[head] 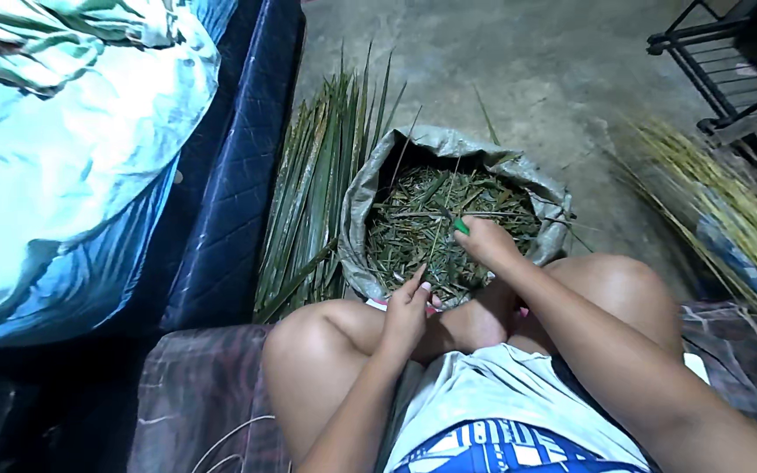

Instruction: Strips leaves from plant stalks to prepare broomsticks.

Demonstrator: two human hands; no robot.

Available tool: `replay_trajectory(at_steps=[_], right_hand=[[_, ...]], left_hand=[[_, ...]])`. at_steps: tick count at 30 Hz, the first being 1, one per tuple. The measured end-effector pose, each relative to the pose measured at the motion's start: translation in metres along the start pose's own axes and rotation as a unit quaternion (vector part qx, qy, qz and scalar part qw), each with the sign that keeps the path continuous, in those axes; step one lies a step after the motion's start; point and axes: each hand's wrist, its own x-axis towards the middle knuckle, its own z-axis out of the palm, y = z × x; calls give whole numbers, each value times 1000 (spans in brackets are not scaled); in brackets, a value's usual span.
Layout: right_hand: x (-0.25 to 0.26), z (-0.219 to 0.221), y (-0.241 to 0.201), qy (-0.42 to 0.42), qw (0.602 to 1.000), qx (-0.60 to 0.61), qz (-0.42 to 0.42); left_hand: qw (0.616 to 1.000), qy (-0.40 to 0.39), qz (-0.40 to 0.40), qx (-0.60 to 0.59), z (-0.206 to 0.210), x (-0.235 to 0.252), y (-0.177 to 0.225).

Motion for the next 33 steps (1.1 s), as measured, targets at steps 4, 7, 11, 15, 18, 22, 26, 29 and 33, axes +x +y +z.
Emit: replay_trajectory(at_steps=[4, 7, 11, 15, 18, 22, 26, 29, 33], right_hand=[[-36, 12, -12, -130, 986, 13, -100], [-48, 20, -17, -154, 982, -18, -112], [-7, 6, 5, -45, 999, 18, -12], [4, 1, 7, -41, 988, 152, 4], [-4, 19, -1, -115, 969, 217, -22], [9, 21, 6, -82, 966, 244, -19], [15, 13, 12, -28, 977, 211, 8], [-17, 9, -4, -152, 980, 123, -37], [-60, 32, -23, -252, 962, 54, -94]], left_hand=[[1000, 13, 0, -13, -4, 2, -1], [1000, 19, 3, -14, -5, 2, 1], [1000, -2, -4, -19, -1, -2, 3], [1000, -17, -12, 7, 3, 1, 0], [997, -42, -41, 56, 6, 1, 4], [983, -79, -58, 154, 7, 2, 4], [981, -43, -36, 183, 6, 2, 2], [976, -7, -29, 214, 0, 6, 1], [966, 29, -39, 254, -5, 5, 8]])
